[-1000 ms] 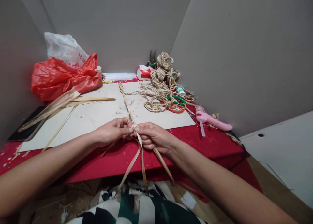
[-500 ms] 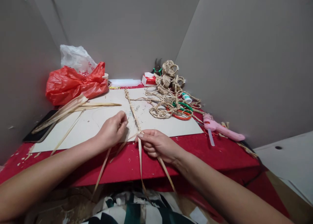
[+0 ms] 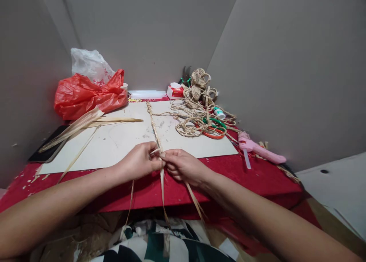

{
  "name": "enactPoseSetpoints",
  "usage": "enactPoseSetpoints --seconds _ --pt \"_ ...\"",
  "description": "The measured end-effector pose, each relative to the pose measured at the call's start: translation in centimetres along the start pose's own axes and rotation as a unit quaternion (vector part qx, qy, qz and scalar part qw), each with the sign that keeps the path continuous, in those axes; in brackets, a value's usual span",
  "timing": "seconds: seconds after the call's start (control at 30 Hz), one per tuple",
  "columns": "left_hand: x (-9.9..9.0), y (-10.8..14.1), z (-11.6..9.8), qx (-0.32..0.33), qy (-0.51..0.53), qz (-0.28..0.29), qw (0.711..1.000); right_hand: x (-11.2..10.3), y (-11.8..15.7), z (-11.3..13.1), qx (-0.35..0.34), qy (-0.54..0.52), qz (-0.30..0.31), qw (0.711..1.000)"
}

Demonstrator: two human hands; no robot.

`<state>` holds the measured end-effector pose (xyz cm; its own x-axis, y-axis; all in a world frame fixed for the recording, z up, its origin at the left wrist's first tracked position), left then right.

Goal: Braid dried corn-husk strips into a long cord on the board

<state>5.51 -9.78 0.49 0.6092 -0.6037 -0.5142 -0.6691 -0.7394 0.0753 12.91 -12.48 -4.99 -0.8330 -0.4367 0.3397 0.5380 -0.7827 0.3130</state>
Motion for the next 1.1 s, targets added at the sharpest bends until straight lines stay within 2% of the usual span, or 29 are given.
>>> enactPoseSetpoints --seconds 0.1,0.17,0.37,0.53,0.67,0.8,0.97,1.1 --pt "-0.3 0.3 -0.6 0.010 -0.075 -0.026 0.997 0.0 -0.1 0.0 0.005 0.013 -0.015 1.000" --pt "-0.3 0.4 -0.5 0.001 -0.080 -0.028 0.996 -0.1 -0.2 -0.1 0.005 0.019 -0.028 0.999" --pt "-0.4 0.2 0.9 -0.048 0.023 0.048 0.997 -0.4 -0.4 0.0 0.001 0.056 -0.037 0.998" --pt "-1.8 -0.7 1.4 -0.023 -0.049 0.060 0.997 -0.5 -0.6 0.0 0.022 0.051 -0.013 0.998" --pt "-1.5 -1.0 1.7 0.013 -0.173 0.033 0.984 -0.6 -0.6 -0.1 0.028 0.043 -0.013 0.999" --pt "-1.0 -0.3 1.0 0.029 -0.272 -0.012 0.962 -0.7 -0.6 0.0 0.020 0.046 -0.023 0.998" --pt "-2.4 0.6 0.0 0.026 -0.253 -0.057 0.965 -0.6 -0.7 0.1 0.013 0.056 -0.019 0.998" --pt "-3.7 1.1 -1.0 0.035 -0.155 -0.103 0.982 -0.6 -0.7 0.0 0.007 0.056 -0.015 0.998"
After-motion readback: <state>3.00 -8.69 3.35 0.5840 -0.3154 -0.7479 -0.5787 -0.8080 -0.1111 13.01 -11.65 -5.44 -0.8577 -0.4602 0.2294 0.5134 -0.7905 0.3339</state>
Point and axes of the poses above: each hand's wrist, its own y-axis away from the middle knuckle, its own x-axis out of the palm, z = x × y, the point moved 9 cm from there along -y, towards the middle knuckle, and after that the axes turned 7 degrees about z, right-handed, at the moved point
